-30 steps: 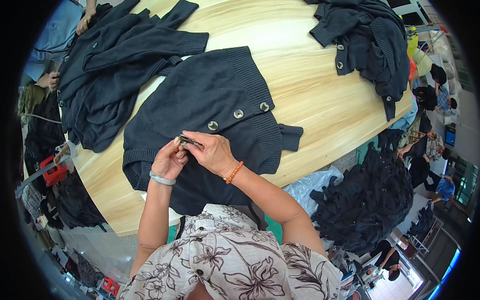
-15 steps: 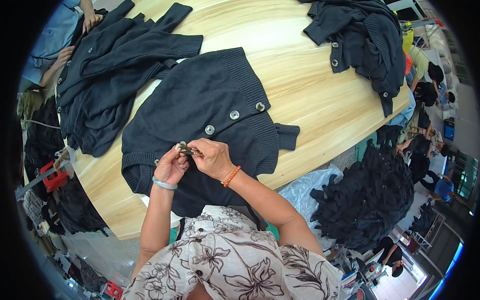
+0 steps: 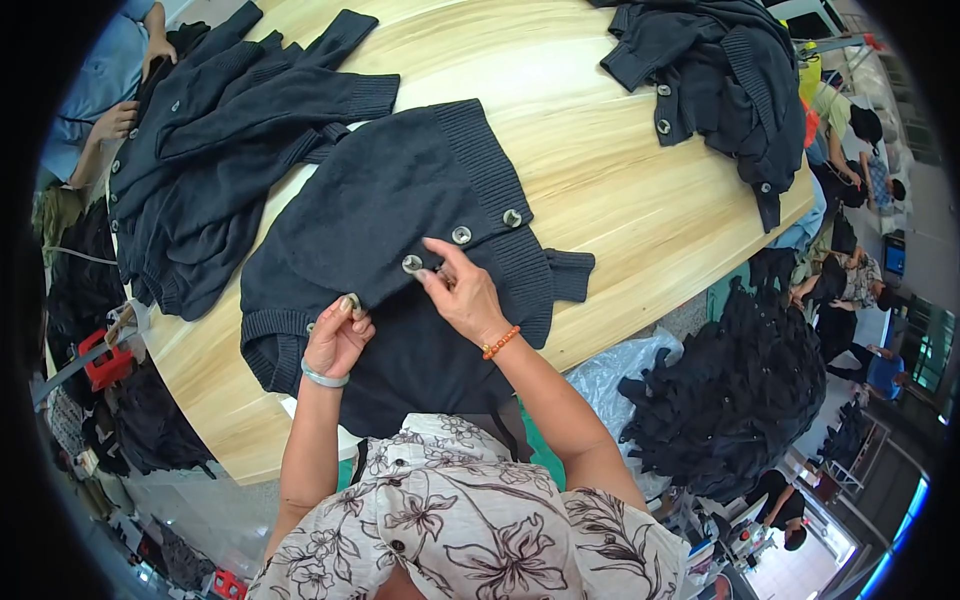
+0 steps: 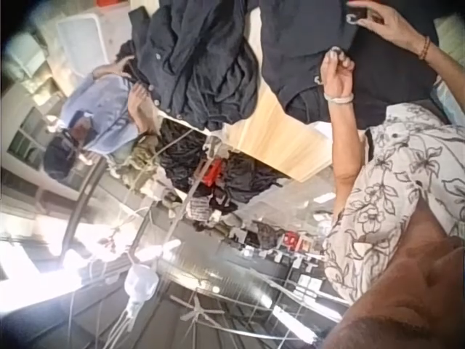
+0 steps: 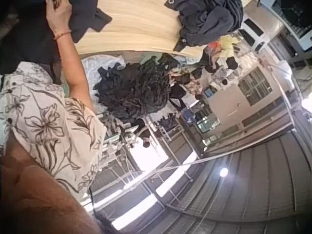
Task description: Trimming loose threads and inspecting metal grommets on black sweaters.
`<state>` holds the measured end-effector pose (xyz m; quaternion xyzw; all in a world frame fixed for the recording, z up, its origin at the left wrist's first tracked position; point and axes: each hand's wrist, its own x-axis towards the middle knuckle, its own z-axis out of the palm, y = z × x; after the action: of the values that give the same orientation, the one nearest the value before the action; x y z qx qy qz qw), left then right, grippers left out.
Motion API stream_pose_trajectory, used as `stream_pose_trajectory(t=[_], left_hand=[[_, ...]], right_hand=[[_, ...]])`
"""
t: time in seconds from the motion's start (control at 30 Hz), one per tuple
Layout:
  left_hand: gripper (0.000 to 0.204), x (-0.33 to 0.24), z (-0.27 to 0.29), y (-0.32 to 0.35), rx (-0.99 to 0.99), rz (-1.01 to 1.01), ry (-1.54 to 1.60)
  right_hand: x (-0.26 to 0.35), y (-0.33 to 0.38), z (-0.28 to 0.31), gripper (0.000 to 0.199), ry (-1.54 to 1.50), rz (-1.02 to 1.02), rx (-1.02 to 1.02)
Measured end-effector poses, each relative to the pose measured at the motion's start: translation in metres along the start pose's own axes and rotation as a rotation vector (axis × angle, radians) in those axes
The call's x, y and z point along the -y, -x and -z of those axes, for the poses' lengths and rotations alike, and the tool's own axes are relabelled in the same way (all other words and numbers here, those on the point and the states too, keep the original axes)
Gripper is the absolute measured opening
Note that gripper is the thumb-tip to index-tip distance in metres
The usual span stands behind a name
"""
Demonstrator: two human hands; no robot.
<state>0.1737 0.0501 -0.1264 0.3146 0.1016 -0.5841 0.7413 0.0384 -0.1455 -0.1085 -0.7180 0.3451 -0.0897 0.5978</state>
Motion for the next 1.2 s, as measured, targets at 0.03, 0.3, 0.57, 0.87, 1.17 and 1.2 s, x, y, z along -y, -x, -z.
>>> stream_pose_trajectory(t=[0.03,0.3,0.57,0.87,1.17,1.2], left_hand=[[0.013,0.000,0.000,0.000,-0.010,0.002,-0.021],[0.011,0.011,0.015,0.001,-0.476,-0.433,-1.412],[0.044,0.024,-0.055,-0.020,-0.225,-0.698,-1.592],[0.048,0.019,-0.052,-0.045,-0.139,-0.725,-1.744],[0.019,0.025,-0.048,-0.052,-0.177,-0.849,-1.594],[0.016,0.025,-0.045,-0.052,-0.207,-0.808,-1.546]], right_hand=[[-0.001,-0.002,-0.001,0.046,0.030,-0.035,0.075],[-0.017,-0.015,-0.034,0.032,0.425,0.065,0.036],[-0.029,-0.019,-0.020,0.019,-0.016,-0.117,0.079],[-0.018,-0.014,0.004,0.018,-0.562,-0.388,0.162],[-0.002,-0.019,0.004,0.026,-0.470,-0.270,0.044],[-0.011,-0.021,0.006,0.024,-0.349,-0.161,-0.063]])
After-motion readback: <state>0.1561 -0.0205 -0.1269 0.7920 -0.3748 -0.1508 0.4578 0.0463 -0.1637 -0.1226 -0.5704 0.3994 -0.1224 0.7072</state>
